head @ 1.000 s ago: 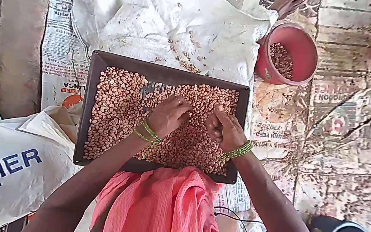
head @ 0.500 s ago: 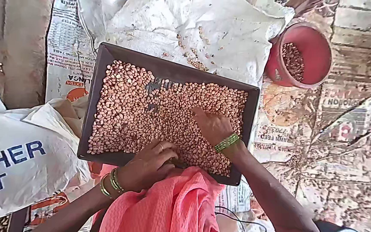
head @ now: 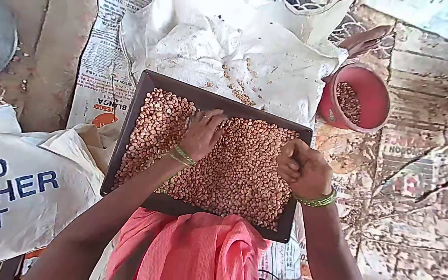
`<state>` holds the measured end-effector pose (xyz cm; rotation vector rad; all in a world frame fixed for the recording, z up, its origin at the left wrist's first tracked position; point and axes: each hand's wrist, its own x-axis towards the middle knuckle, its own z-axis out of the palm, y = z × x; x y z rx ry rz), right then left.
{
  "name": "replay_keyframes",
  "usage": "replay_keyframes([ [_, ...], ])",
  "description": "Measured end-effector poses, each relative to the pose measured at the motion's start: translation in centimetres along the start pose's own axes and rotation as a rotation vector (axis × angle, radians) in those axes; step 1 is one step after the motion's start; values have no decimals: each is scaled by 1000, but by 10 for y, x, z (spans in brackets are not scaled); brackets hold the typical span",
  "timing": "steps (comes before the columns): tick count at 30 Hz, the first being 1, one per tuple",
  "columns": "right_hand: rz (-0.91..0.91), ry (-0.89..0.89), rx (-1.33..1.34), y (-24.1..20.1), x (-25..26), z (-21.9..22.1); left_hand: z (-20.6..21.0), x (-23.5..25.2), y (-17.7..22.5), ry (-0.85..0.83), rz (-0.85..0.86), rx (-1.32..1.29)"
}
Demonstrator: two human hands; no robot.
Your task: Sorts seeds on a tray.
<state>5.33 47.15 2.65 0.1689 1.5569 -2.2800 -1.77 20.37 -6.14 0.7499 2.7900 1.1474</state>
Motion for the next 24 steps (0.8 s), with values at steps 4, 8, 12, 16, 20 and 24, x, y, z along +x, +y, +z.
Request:
replay_keyframes([
  [4,-15,168,-99,-4,-8,0,49,13,40,-48,51,-125],
  [8,-35,242,-137,-3,-8,1,67,-3,98,-234,106,-281],
  [12,-70,251,-179,0,-4,2,50,-45,125,-442,242,-528],
  [16,-50,257,-331,4,-1,13,16,-79,108,-520,437,-614],
  [20,-57,184,-783,17,7,18,-47,-107,77,-558,207,-418],
  [24,-91,124,-913,16,12,24,-85,-127,42,-383,-199,207],
])
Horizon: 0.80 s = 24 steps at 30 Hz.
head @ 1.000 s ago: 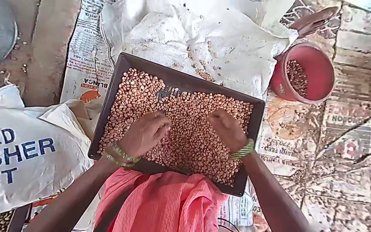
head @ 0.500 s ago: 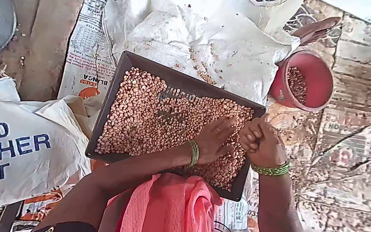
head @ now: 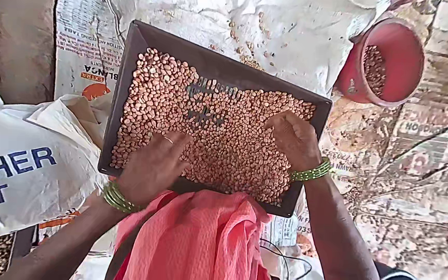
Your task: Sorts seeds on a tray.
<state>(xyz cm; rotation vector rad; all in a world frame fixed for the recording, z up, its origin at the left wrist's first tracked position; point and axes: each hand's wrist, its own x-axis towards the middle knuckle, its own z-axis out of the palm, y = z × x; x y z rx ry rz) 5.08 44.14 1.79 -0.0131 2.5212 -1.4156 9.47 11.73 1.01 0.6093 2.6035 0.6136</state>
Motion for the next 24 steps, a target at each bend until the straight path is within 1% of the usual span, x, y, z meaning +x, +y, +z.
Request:
replay_keyframes([
  [1,-5,0,4,0,1,-2,-1,2,-8,-44,-119,45],
  [2,-13,0,10,0,1,-4,1,6,-12,-87,-204,73],
  [3,-22,3,17,0,1,-5,5,12,-10,-126,-244,72],
  [4,-28,6,21,0,1,-6,9,20,-5,-138,-227,51],
  [6,-35,10,23,-2,-1,-7,18,41,12,-132,-108,-64],
  [8,-37,23,27,-3,-6,-9,28,69,26,-127,34,-252],
  [9,-43,36,33,-3,-8,-11,29,81,31,-86,114,-371],
  [11,-33,62,34,-2,-17,-19,25,96,39,90,301,-567],
  [12,-20,74,43,0,-22,-24,17,97,39,152,365,-617],
  [13,-8,86,55,2,-27,-29,7,96,35,196,381,-604],
  [14,9,101,73,4,-30,-32,-5,90,27,228,352,-538],
  [16,34,111,114,8,-33,-33,-28,67,7,240,189,-277],
  [19,60,63,147,12,-32,-25,-48,23,-22,119,-119,-21],
  [22,80,0,144,7,-26,-11,-39,0,-40,7,-308,80],
  [24,50,-61,71,4,-21,2,-22,4,-35,-35,-383,54],
])
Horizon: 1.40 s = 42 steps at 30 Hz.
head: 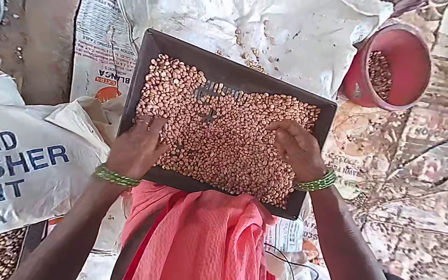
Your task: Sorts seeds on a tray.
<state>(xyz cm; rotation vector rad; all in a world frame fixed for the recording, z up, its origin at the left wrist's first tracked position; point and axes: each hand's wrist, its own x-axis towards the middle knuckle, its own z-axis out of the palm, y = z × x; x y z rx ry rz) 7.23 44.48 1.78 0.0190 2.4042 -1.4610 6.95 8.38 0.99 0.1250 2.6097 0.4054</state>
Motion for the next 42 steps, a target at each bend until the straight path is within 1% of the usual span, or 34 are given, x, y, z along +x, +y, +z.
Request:
replay_keyframes([
  [2,-9,-50,-94,-5,5,14,16,11,21,-23,-22,-26],
  [4,-16,-71,-140,-13,9,23,29,22,52,-18,59,-93],
  [6,-46,-54,-154,-17,10,25,39,27,84,-38,213,-171],
  [8,-71,-23,-143,-19,10,21,35,17,113,-182,386,-265],
  [9,-66,-11,-130,-20,9,17,34,8,122,-227,509,-321],
  [11,-43,4,-94,-20,8,12,32,-12,126,-315,734,-435],
  [12,-38,2,-84,-19,9,12,34,-21,121,-332,823,-464],
  [13,-35,-6,-81,-18,10,13,37,-27,111,-320,891,-478],
  [14,-36,-18,-87,-16,12,16,37,-32,100,-319,911,-476],
  [15,-45,-31,-108,-15,13,21,34,-37,87,-321,891,-459],
  [17,-90,-72,-240,-18,18,34,25,-45,62,-290,798,-419],
  [20,-223,-156,-546,-27,31,67,10,-49,31,-302,628,-321],
  [22,-319,-175,-739,-22,42,90,5,-49,16,-256,549,-289],
  [23,-318,-202,-831,-23,47,98,4,-50,10,-199,531,-275],
  [25,-193,-304,-997,-37,61,110,1,-51,-1,-84,508,-249],
  [28,-124,-349,-1114,-47,71,117,-5,-49,-13,46,464,-190],
  [30,-78,-378,-1135,-51,70,117,-9,-45,-15,59,422,-160],
  [32,-68,-339,-1124,-49,66,118,-13,-40,-13,64,398,-137],
  [36,12,-292,-1095,-50,66,123,-20,-22,-2,75,352,-119],
  [39,129,-320,-1062,-57,77,123,-23,-2,9,115,324,-82],
  [40,139,-314,-1003,-56,79,119,-23,4,14,126,317,-72],
  [41,139,-294,-885,-54,79,110,-23,10,18,132,311,-68],
  [42,91,-261,-708,-48,78,97,-22,17,23,134,311,-68],
])
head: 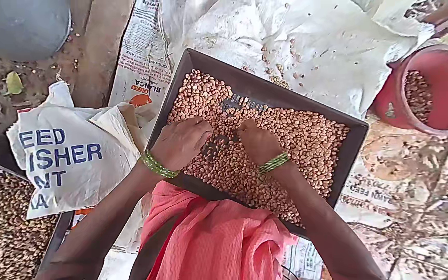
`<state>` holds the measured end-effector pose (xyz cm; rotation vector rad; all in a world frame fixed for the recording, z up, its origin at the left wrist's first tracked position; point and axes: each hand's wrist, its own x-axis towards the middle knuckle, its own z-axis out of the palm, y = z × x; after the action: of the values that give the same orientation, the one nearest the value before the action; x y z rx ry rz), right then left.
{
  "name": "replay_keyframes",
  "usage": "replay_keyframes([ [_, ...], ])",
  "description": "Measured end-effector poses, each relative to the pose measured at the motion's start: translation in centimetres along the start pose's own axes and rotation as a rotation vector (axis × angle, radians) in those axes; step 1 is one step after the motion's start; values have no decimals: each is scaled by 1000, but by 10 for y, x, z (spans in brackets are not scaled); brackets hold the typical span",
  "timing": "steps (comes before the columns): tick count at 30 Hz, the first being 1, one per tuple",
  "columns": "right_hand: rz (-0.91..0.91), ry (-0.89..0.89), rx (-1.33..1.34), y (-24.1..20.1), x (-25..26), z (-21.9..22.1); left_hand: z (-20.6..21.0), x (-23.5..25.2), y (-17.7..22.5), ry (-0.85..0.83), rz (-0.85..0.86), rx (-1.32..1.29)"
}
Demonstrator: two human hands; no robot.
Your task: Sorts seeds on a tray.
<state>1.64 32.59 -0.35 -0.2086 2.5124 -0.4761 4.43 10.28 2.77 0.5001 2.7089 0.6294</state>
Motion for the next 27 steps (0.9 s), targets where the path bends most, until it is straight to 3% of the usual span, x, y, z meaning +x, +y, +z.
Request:
replay_keyframes([
  [2,-151,85,579,33,-13,-10,12,14,3,-10,16,-15],
  [4,-223,20,1199,56,-31,-24,34,29,-5,6,80,23],
  [6,-316,-72,1446,77,-50,-39,48,41,-12,32,132,71],
  [8,-313,-42,1472,90,-66,-48,54,48,-15,82,170,111],
  [13,-71,155,1138,91,-86,-42,44,54,-4,-46,144,191],
  [18,-211,184,106,77,-95,-17,42,57,-3,-66,126,186],
  [21,-130,61,-302,55,-93,-3,31,58,-1,-97,38,97],
  [24,-96,29,-433,45,-88,3,21,51,2,-63,33,-27],
  [27,-57,37,-103,53,-87,-8,17,45,11,-21,88,-96],
])
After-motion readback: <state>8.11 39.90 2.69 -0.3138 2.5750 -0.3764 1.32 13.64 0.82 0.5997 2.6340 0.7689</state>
